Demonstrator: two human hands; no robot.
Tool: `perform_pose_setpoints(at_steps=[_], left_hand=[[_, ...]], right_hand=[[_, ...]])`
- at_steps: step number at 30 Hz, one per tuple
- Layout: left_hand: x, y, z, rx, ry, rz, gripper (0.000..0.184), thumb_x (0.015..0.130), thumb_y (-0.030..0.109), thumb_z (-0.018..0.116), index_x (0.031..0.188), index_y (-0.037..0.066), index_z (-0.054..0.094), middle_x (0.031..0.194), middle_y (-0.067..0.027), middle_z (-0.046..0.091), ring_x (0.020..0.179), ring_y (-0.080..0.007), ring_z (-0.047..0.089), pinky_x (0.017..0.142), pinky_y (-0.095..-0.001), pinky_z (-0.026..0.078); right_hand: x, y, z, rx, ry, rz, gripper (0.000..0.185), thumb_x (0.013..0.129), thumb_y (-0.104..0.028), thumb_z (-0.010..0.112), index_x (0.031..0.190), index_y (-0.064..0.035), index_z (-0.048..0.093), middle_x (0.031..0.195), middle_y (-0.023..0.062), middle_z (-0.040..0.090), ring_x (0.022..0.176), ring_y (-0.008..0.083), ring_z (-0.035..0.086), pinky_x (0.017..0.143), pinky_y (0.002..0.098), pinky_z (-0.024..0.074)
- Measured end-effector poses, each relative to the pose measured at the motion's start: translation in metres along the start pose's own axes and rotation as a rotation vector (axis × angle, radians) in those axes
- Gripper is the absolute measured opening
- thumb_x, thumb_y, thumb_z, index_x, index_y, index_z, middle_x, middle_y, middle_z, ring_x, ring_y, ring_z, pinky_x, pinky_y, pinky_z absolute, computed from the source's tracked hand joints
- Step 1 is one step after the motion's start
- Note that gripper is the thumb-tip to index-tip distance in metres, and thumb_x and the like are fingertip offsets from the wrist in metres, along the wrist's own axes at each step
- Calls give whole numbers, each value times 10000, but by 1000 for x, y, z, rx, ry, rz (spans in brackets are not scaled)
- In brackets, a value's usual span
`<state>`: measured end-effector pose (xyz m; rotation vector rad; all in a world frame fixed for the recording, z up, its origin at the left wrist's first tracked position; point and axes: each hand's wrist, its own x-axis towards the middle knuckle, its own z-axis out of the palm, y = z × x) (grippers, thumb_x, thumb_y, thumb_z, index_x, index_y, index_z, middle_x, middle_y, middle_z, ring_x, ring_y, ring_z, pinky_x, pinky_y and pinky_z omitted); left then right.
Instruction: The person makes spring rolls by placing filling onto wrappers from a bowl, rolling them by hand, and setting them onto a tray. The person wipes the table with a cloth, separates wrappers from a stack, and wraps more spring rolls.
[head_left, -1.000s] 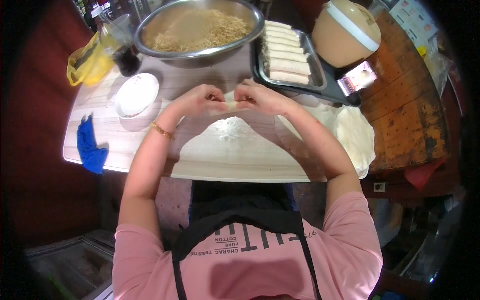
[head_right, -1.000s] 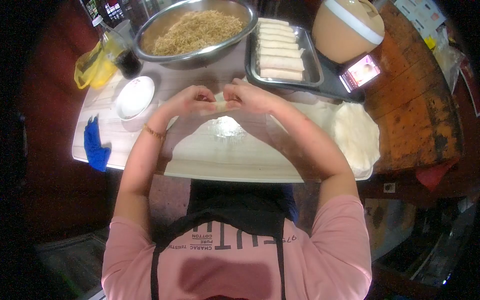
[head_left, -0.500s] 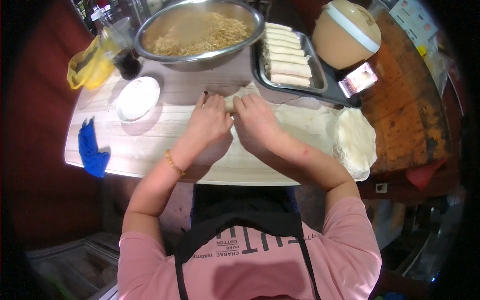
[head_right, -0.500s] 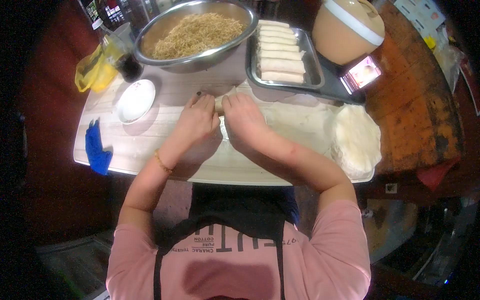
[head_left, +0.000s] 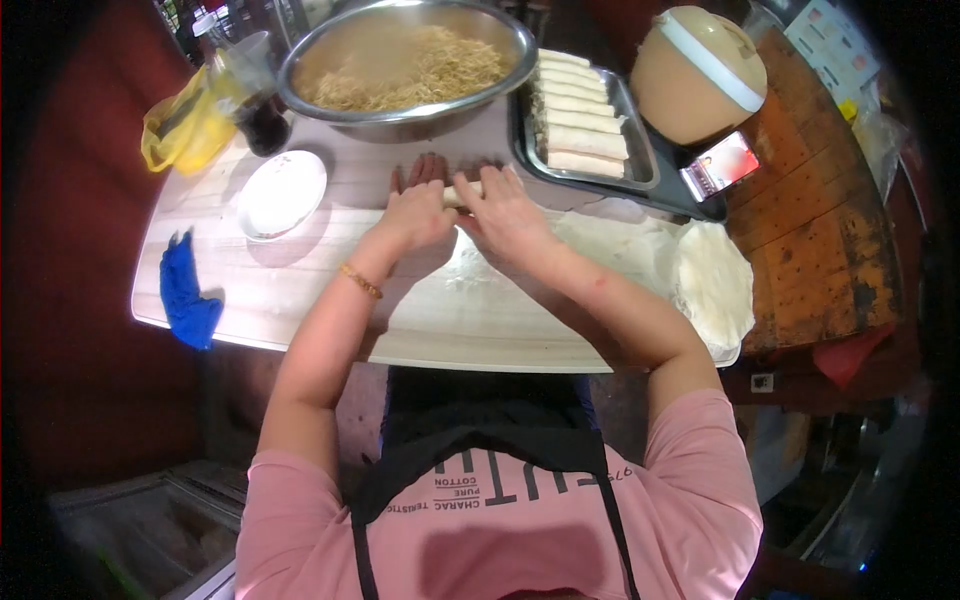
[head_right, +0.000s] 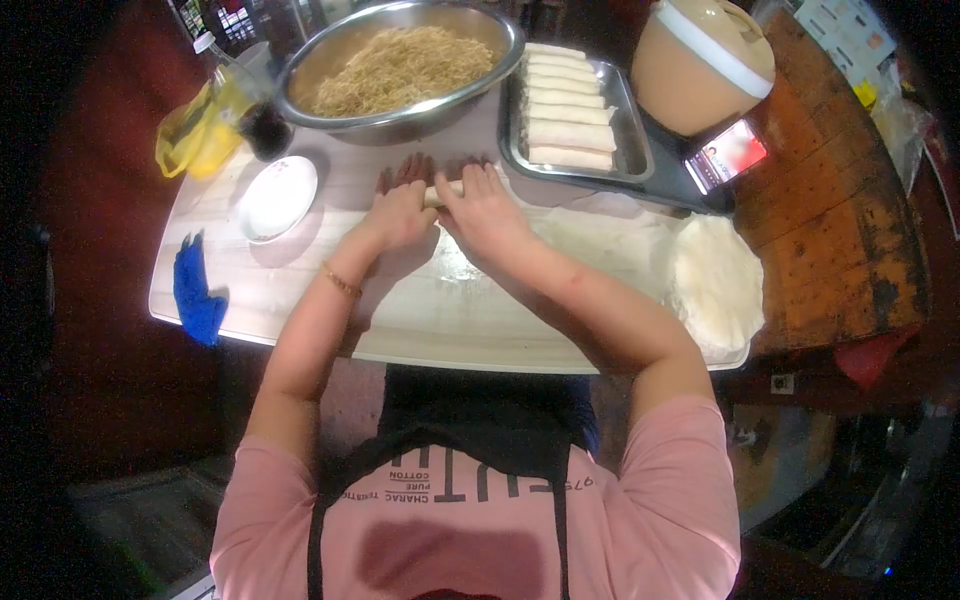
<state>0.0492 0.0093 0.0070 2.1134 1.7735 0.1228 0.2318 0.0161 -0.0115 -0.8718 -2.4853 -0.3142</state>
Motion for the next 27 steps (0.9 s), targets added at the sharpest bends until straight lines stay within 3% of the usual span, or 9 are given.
perform_pose_setpoints(at_steps=[4, 6, 8, 10, 11, 14, 20, 23, 27], left_hand=[[-19, -11, -9, -216, 127, 27, 802, 888, 428, 598, 1436, -107, 360, 1517, -304, 343, 1437, -406, 314, 1186, -526, 205], [-44, -28, -4, -392, 531, 241, 821, 886, 379, 668, 1461, -97, 327, 1498, -290, 383, 1417, -406, 347, 1174, -447, 268], [-80, -34, -17, -459, 520, 205, 788, 889, 319, 680, 1464, -91, 330, 1483, -291, 404, 1402, -401, 373, 1159, -425, 300], [-111, -50, -16, -518, 521, 167, 759, 892, 259, 692, 1466, -84, 333, 1467, -292, 425, 1387, -396, 399, 1143, -403, 331], [-124, -61, -7, -549, 520, 114, 722, 895, 217, 686, 1460, -82, 348, 1460, -291, 436, 1374, -397, 418, 1134, -404, 347], [-158, -74, 10, -473, 597, 79, 647, 899, 154, 671, 1437, -78, 395, 1442, -284, 462, 1357, -395, 444, 1121, -414, 368], [-187, -107, 35, -184, 950, -90, 461, 883, 97, 651, 1313, -48, 567, 1362, -239, 561, 1314, -357, 508, 1111, -452, 382], [-183, -93, 34, -137, 1020, -134, 320, 872, 110, 661, 1175, 5, 660, 1241, -142, 655, 1240, -308, 574, 1091, -435, 399], [-184, -99, 38, -115, 1047, -190, 280, 864, 129, 668, 1122, 20, 683, 1204, -128, 673, 1236, -301, 577, 1096, -438, 388]], right_hand=[[5, 9, 5, -169, -19, -112, 534, 866, -323, 663, 1258, 17, 535, 1096, 228, 576, 1082, 365, 564, 1075, 500, 386], [9, 11, 2, -153, 17, -154, 475, 868, -317, 661, 1204, 2, 554, 1061, 202, 574, 1048, 355, 566, 1032, 500, 403], [18, 13, -2, -126, 55, -202, 417, 870, -311, 659, 1150, -14, 573, 1025, 176, 573, 1013, 346, 568, 990, 499, 419], [34, 21, -7, 31, -91, -283, 286, 880, -297, 649, 994, -46, 573, 931, 124, 557, 940, 328, 559, 876, 498, 429], [39, 22, -11, 87, -75, -321, 233, 875, -262, 645, 921, -57, 545, 877, 116, 551, 876, 306, 541, 838, 431, 439], [47, 42, 10, 86, -175, -377, 241, 882, -262, 638, 929, -40, 556, 892, 142, 580, 882, 321, 573, 825, 429, 457], [72, -14, 6, 192, -428, -44, 371, 918, -372, 644, 908, -23, 516, 908, 176, 595, 853, 381, 608, 744, 491, 501], [113, -60, 0, 345, -210, -178, 357, 934, -349, 629, 902, -20, 497, 903, 185, 587, 854, 397, 603, 724, 507, 497], [178, -114, 14, 450, 51, -261, 328, 935, -327, 626, 904, -24, 503, 881, 190, 583, 822, 396, 606, 710, 501, 499]])
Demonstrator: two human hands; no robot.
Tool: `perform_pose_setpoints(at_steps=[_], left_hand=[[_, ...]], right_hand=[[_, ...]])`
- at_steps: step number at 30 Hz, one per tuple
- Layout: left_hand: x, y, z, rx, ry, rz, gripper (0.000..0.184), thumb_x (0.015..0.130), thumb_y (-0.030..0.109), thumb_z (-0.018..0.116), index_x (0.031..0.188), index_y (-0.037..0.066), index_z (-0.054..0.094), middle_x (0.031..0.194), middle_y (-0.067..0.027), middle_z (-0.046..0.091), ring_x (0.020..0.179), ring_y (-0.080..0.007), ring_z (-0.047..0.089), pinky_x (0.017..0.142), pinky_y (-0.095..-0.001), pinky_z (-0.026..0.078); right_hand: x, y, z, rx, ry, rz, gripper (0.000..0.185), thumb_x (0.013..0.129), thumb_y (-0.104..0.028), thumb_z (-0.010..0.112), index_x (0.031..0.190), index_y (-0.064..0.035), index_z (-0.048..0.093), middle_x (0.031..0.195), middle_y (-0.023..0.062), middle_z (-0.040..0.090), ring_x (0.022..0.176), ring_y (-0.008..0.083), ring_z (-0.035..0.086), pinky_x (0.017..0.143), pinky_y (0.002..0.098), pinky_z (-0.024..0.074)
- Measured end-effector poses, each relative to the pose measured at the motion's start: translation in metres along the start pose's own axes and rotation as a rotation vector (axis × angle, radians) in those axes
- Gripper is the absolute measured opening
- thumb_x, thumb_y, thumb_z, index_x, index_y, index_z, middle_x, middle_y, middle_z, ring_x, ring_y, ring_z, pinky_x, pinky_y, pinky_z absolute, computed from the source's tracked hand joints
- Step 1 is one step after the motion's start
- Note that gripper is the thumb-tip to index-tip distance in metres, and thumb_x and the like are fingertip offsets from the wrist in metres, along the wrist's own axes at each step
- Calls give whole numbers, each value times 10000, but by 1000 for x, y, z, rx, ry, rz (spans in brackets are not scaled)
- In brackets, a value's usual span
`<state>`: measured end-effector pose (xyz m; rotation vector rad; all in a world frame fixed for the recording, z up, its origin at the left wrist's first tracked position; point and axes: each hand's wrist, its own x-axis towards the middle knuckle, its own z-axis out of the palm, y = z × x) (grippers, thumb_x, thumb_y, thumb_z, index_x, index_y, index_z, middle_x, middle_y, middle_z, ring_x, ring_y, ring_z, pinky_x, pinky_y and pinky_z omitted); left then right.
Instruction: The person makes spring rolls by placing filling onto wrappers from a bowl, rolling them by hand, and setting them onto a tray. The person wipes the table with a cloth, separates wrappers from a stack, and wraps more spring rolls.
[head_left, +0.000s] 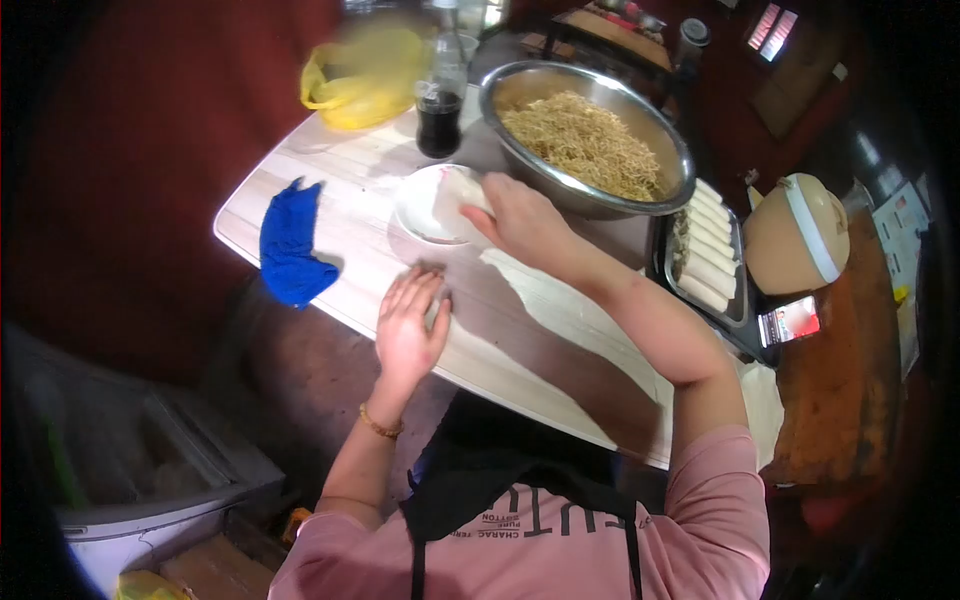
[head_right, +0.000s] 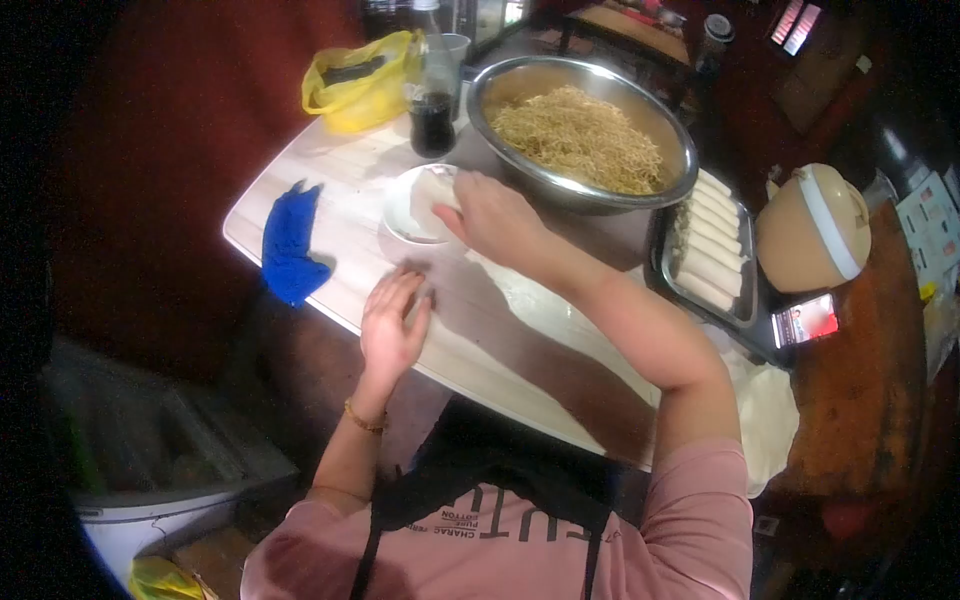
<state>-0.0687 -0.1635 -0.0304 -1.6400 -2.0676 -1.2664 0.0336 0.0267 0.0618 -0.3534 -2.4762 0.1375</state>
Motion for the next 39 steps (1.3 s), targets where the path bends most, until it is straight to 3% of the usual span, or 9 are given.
perform_pose_setpoints(at_steps=[7, 15, 28, 29, 31, 33, 35, 37, 39], left_hand=[[0, -1, -4, -56, 3, 10, 255, 849, 114, 662, 1091, 39, 691, 1173, -114, 688, 1200, -288, 603, 1098, -438, 381], [0, 0, -4, -92, 11, 3, 195, 839, 93, 664, 1023, 51, 712, 1107, -106, 709, 1110, -272, 646, 1076, -429, 400], [-2, 1, -1, -78, -25, 31, 178, 871, 98, 631, 1025, 61, 714, 1042, -103, 721, 977, -283, 665, 1103, -434, 371], [-3, -5, -3, -60, -73, 104, 178, 887, 56, 626, 1044, 38, 708, 1023, -115, 715, 916, -258, 680, 1002, -396, 472], [-1, -2, -6, -434, -189, -118, 183, 900, 5, 620, 1068, 4, 693, 995, -122, 702, 871, -204, 683, 823, -326, 549], [4, 5, 0, -538, -222, -129, 188, 910, -34, 609, 1085, -24, 679, 992, -126, 684, 868, -156, 677, 670, -265, 547], [6, 34, 5, -626, -289, -181, 211, 902, -40, 598, 1093, -12, 683, 1049, -142, 685, 939, -228, 680, 788, -332, 550], [10, 65, 18, -427, -282, 283, 253, 900, -5, 609, 1144, 10, 675, 1162, -157, 674, 1108, -306, 640, 976, -418, 484], [7, 100, 36, -369, -307, 356, 271, 904, 31, 617, 1171, 18, 665, 1210, -159, 660, 1177, -318, 600, 1043, -452, 418]], right_hand=[[51, 14, 53, -275, -90, -30, 343, 915, -352, 625, 958, -19, 560, 929, 178, 625, 869, 326, 648, 692, 429, 558], [38, 25, 71, -246, -141, -2, 378, 915, -348, 624, 1044, 5, 586, 989, 185, 636, 906, 322, 648, 740, 417, 560], [-17, 11, -15, -288, -42, -68, 301, 891, -325, 649, 888, -42, 549, 857, 121, 580, 843, 304, 599, 716, 409, 513], [-36, 18, -25, -301, -51, -36, 301, 891, -325, 649, 888, -42, 549, 857, 121, 580, 843, 304, 599, 716, 409, 513], [-79, 44, -44, -502, -60, -216, 276, 861, -317, 658, 881, -56, 571, 835, 92, 557, 800, 261, 574, 679, 354, 497], [-115, 66, -65, -624, -77, -176, 280, 848, -327, 658, 861, -62, 571, 822, 82, 540, 791, 241, 554, 645, 337, 467], [-145, 74, -84, -610, -94, -161, 286, 843, -326, 650, 860, -53, 567, 826, 89, 543, 797, 248, 556, 655, 349, 472], [-172, 62, -84, -578, -125, -156, 290, 832, -319, 654, 857, -45, 563, 828, 102, 547, 798, 263, 563, 680, 354, 481], [-197, 31, -83, -451, -220, -197, 287, 812, -301, 671, 842, -38, 559, 818, 119, 554, 794, 286, 575, 700, 373, 493]])
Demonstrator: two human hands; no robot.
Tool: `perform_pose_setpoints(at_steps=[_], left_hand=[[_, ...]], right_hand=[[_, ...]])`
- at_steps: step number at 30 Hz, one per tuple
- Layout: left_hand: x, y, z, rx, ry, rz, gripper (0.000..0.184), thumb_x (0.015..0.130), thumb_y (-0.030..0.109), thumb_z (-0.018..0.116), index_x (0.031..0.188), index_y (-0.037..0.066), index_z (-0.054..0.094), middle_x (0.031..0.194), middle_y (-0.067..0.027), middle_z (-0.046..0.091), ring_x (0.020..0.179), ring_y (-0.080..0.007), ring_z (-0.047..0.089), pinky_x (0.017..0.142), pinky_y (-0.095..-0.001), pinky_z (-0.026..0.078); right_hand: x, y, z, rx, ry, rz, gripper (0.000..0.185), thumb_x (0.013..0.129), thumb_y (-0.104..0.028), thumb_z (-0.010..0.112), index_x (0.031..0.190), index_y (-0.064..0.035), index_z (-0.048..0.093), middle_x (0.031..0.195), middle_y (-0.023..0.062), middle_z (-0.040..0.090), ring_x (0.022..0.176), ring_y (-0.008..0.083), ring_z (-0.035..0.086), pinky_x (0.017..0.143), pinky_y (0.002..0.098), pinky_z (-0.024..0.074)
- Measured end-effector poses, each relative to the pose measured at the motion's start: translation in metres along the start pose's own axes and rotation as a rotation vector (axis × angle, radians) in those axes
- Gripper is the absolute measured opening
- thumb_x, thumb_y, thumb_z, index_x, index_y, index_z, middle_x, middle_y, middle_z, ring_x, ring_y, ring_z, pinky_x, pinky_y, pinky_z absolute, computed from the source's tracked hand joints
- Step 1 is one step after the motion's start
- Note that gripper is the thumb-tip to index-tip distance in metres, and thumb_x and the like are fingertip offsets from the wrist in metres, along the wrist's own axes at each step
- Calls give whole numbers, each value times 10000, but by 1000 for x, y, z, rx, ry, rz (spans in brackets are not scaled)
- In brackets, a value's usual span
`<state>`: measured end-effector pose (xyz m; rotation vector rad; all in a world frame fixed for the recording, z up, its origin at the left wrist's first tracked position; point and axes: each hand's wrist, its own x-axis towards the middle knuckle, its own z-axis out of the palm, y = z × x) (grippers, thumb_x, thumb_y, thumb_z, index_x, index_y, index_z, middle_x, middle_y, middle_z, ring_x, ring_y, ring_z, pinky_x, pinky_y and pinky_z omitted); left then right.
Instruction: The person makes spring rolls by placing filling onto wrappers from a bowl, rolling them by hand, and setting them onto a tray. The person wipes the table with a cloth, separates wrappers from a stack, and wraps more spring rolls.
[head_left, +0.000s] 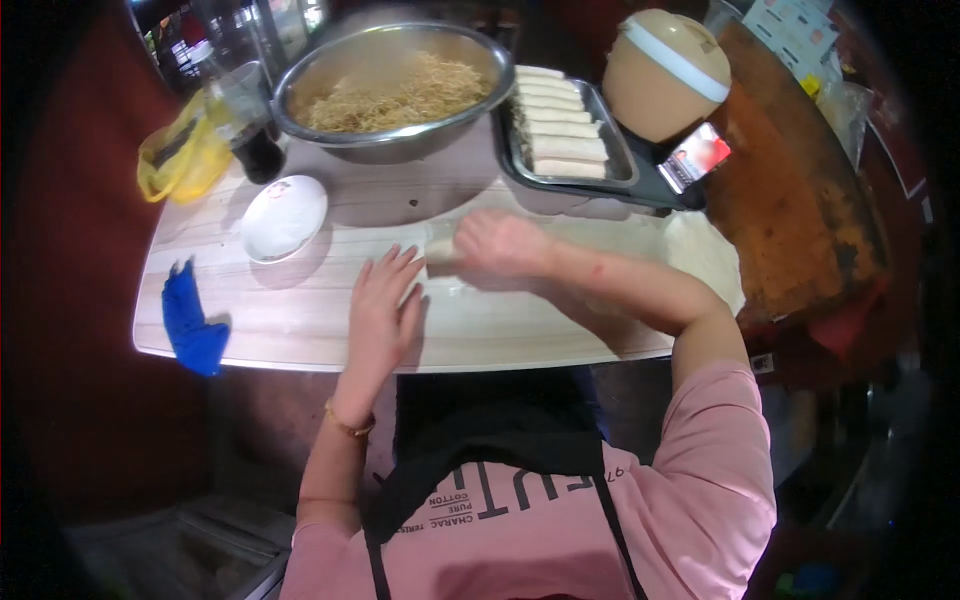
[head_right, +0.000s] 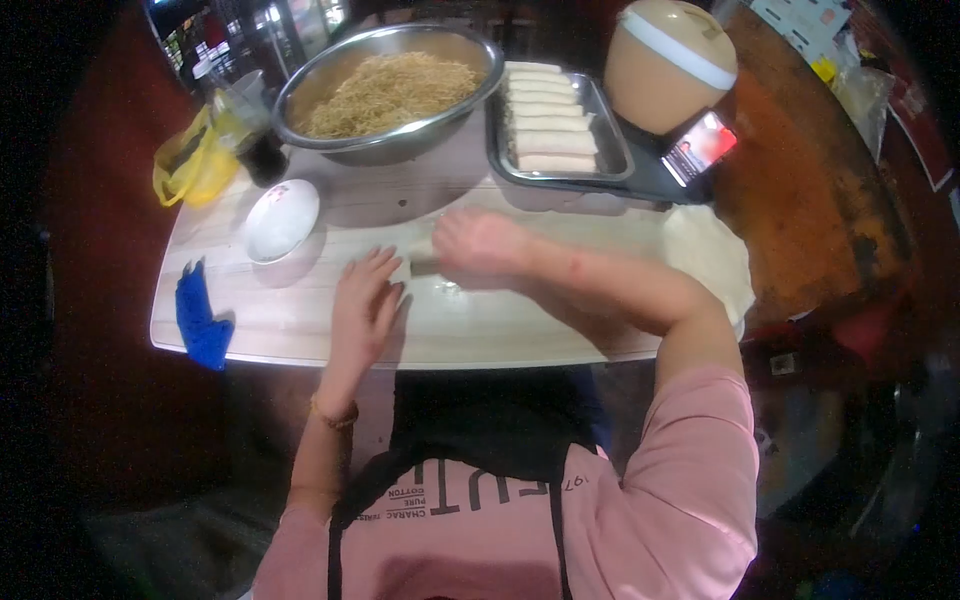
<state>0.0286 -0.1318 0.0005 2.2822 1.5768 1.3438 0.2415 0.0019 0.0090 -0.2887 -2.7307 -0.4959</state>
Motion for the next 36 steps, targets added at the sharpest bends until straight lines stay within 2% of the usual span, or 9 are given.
perform_pose_setpoints(at_steps=[1, 4, 12, 17, 20, 21, 25, 27, 36], left_hand=[[5, 8, 10, 69, -40, 55, 293, 908, 68, 626, 1197, 25, 655, 1257, -162, 645, 1247, -330, 561, 1110, -486, 351], [4, 13, 40, 84, -129, 92, 331, 917, 118, 635, 1234, 23, 630, 1297, -167, 625, 1281, -291, 549, 1128, -495, 321], [-8, 36, 41, 56, -167, 60, 288, 902, 151, 634, 1156, 16, 635, 1089, -151, 689, 1060, -275, 658, 1096, -481, 364], [-9, 47, 27, 29, -241, 9, 277, 885, 117, 636, 1151, 38, 643, 1104, -127, 694, 1026, -262, 671, 1108, -483, 352], [-15, 51, 24, 42, -277, 26, 292, 857, 79, 645, 1148, 56, 650, 1140, -115, 693, 1028, -246, 676, 1121, -479, 339], [-17, 52, 23, 61, -271, 53, 289, 845, 75, 651, 1133, 63, 656, 1140, -106, 694, 1031, -230, 677, 1117, -472, 340], [-22, 57, 30, 117, -263, 55, 318, 834, 72, 658, 1152, 72, 645, 1134, -93, 695, 1059, -210, 668, 1100, -470, 340], [-26, 54, 38, 202, -235, 59, 355, 831, 74, 662, 1184, 71, 623, 1160, -87, 685, 1097, -205, 650, 1084, -486, 325], [-10, 32, 59, 386, -165, 74, 338, 964, 199, 546, 1233, 6, 612, 1297, -150, 615, 1301, -254, 516, 1103, -549, 275]], right_hand=[[-6, -9, -1, 56, 51, -7, 280, 795, -287, 680, 833, -37, 560, 812, 122, 560, 791, 290, 580, 701, 380, 497], [-18, -36, -20, 177, 134, 54, 258, 767, -250, 691, 817, -35, 559, 801, 125, 570, 788, 297, 590, 709, 385, 506], [-39, -47, -23, 235, -2, 17, 304, 829, -317, 665, 906, -44, 558, 877, 101, 552, 832, 265, 543, 714, 375, 434], [-43, -65, -46, 238, -183, 130, 401, 918, -430, 596, 1020, -44, 556, 976, 101, 541, 919, 259, 515, 781, 396, 400], [-57, -85, -50, 131, -105, 184, 429, 918, -378, 607, 1107, 4, 558, 1030, 143, 546, 954, 275, 511, 771, 395, 407], [-62, -96, -53, 129, -135, 252, 520, 919, -370, 604, 1233, 38, 533, 1152, 178, 560, 1062, 301, 526, 884, 446, 430], [-74, -120, -63, 97, -123, 381, 592, 909, -350, 621, 1322, 54, 493, 1292, 217, 535, 1225, 329, 501, 1037, 510, 388], [-76, -126, -57, 166, -92, 499, 631, 898, -317, 641, 1369, 62, 460, 1382, 239, 491, 1342, 346, 438, 1141, 553, 284], [-57, -97, -30, 286, -58, 606, 630, 930, -312, 608, 1403, 55, 411, 1422, 252, 463, 1370, 359, 413, 1171, 561, 209]])
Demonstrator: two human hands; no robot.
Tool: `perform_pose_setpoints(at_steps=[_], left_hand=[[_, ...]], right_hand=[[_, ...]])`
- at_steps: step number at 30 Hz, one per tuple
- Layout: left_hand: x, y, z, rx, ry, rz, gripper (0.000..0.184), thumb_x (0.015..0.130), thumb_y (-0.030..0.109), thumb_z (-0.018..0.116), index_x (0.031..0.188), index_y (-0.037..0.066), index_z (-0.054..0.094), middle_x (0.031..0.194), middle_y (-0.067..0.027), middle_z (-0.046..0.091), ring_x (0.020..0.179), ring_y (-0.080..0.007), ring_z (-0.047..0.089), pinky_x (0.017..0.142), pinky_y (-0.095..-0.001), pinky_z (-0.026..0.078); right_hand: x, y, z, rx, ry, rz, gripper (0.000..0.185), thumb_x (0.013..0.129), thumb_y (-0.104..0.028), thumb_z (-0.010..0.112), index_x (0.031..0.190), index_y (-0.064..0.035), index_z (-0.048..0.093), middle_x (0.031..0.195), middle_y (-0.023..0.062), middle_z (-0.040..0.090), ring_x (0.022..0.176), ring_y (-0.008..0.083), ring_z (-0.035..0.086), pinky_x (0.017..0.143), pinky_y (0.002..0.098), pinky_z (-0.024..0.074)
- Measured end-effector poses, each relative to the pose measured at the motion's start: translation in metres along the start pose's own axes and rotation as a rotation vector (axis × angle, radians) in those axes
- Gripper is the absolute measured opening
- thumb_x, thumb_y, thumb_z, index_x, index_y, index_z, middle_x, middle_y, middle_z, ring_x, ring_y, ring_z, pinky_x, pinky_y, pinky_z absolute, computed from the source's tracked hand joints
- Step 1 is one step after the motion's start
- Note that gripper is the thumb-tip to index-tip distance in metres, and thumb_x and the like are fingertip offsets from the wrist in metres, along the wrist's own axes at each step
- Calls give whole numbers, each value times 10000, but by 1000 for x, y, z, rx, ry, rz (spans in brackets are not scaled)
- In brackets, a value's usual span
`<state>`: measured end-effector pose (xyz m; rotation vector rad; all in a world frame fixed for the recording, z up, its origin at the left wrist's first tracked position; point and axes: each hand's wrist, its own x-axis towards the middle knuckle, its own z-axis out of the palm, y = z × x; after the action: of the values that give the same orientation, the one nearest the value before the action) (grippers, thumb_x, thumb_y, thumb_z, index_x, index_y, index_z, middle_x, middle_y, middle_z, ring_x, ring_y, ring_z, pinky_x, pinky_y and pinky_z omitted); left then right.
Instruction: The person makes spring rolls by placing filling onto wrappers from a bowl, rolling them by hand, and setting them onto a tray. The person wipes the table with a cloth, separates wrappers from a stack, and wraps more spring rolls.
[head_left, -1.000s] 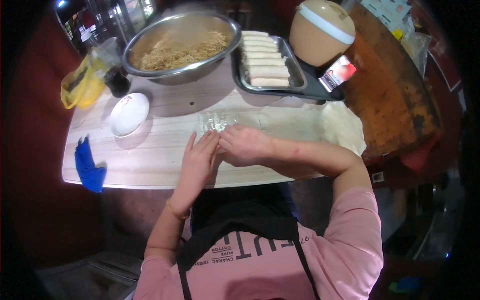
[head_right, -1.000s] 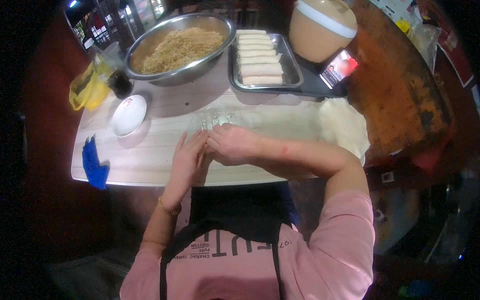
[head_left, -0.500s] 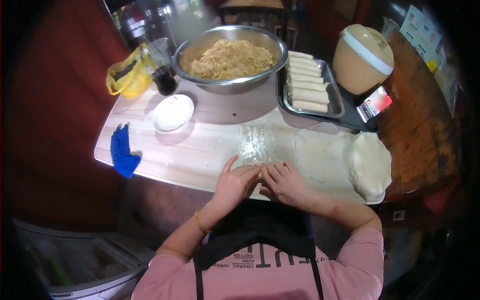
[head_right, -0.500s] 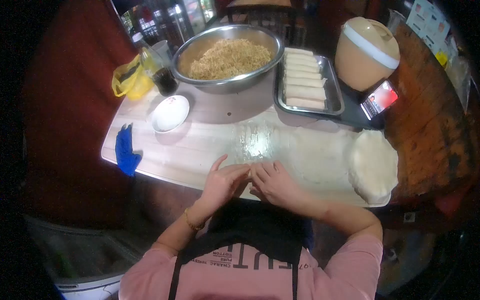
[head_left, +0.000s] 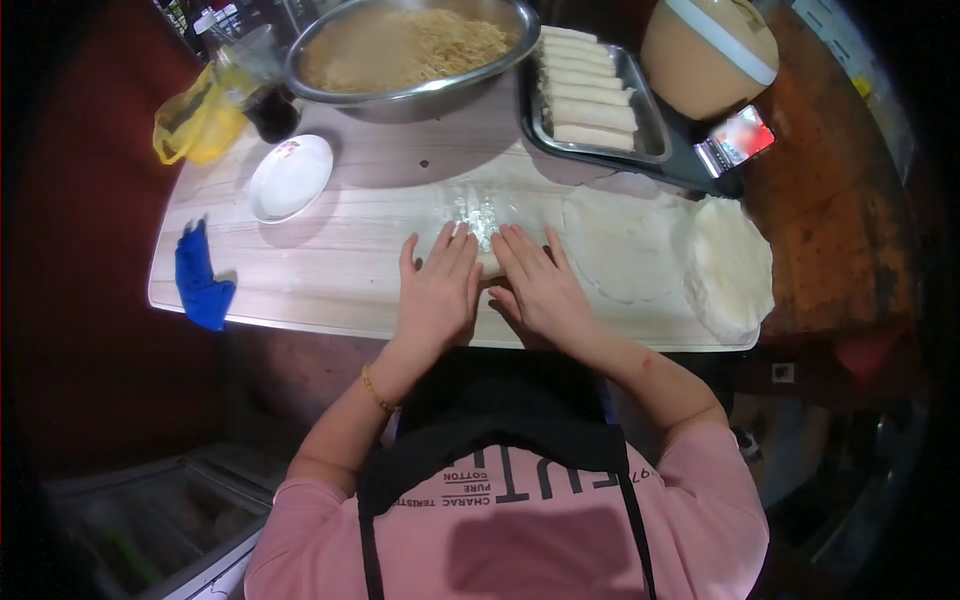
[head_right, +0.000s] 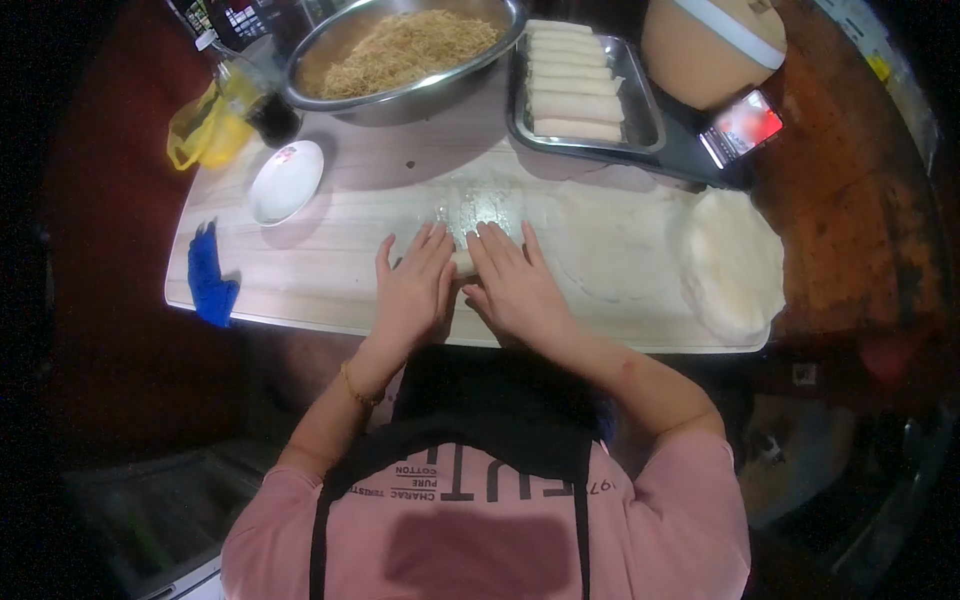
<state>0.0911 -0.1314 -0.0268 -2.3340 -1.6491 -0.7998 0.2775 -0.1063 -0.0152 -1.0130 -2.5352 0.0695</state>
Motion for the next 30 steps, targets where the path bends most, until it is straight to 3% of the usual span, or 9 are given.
perform_pose_setpoints(at_steps=[9, 11, 16, 18, 20, 21, 23, 26, 30], left_hand=[[7, -7, 6, -36, -36, -40, 356, 1012, 218, 455, 1256, 7, 606, 1340, -140, 593, 1360, -282, 452, 1128, -596, 224], [5, -5, 4, -49, -61, -42, 359, 1026, 180, 425, 1288, -10, 581, 1375, -161, 564, 1362, -335, 442, 1121, -616, 228], [3, -12, 17, -141, -5, -82, 344, 1003, 252, 487, 1247, 52, 625, 1362, -141, 574, 1364, -304, 438, 1125, -603, 218], [5, -20, 21, -163, 13, -78, 329, 990, 266, 522, 1230, 78, 645, 1356, -136, 577, 1351, -305, 447, 1116, -595, 229], [10, -26, 19, -296, 145, -11, 272, 964, 267, 595, 1139, 88, 702, 1223, -152, 652, 1116, -335, 611, 959, -470, 452], [12, -24, 16, -295, 150, -1, 272, 964, 267, 595, 1139, 88, 702, 1223, -152, 652, 1116, -335, 611, 959, -470, 452], [15, -20, 9, -558, -5, -202, 232, 905, 284, 664, 993, 87, 749, 1041, -106, 705, 942, -283, 674, 833, -389, 497], [18, -25, 15, -621, -5, -268, 237, 896, 290, 677, 968, 78, 756, 918, -121, 725, 803, -298, 698, 719, -352, 529], [19, -30, 23, -640, -36, -312, 252, 887, 303, 687, 1002, 90, 754, 916, -146, 730, 830, -312, 702, 747, -379, 535]], right_hand=[[10, 6, -1, 125, -38, 49, 612, 952, -282, 573, 1421, 58, 376, 1449, 262, 430, 1400, 370, 368, 1188, 542, 181], [9, 6, -4, 152, -22, 48, 603, 951, -272, 572, 1417, 59, 381, 1444, 265, 436, 1399, 372, 370, 1187, 541, 189], [9, 23, 0, 365, -30, 0, 538, 955, -161, 568, 1432, 19, 399, 1426, 239, 479, 1379, 353, 409, 1189, 527, 197], [8, 25, -1, 425, -10, 33, 428, 960, -144, 563, 1367, -36, 487, 1398, 189, 521, 1356, 321, 445, 1200, 516, 177], [8, 32, 4, 469, 12, 29, 309, 929, -119, 571, 1232, -60, 557, 1262, 153, 586, 1236, 334, 519, 1153, 544, 243], [8, 31, 2, 463, 21, 28, 309, 929, -119, 571, 1232, -60, 557, 1262, 153, 586, 1236, 334, 519, 1153, 544, 243], [9, 30, -1, 243, 153, -123, 241, 911, -142, 609, 1150, -119, 580, 1132, 102, 606, 1137, 302, 554, 1081, 519, 301], [11, 36, 10, 206, 189, -115, 233, 897, -167, 636, 1124, -155, 590, 1084, 81, 600, 1099, 288, 554, 1024, 477, 320], [9, 37, 16, 156, 223, -122, 239, 894, -181, 654, 1127, -177, 600, 1089, 61, 609, 1079, 279, 559, 1005, 471, 336]])
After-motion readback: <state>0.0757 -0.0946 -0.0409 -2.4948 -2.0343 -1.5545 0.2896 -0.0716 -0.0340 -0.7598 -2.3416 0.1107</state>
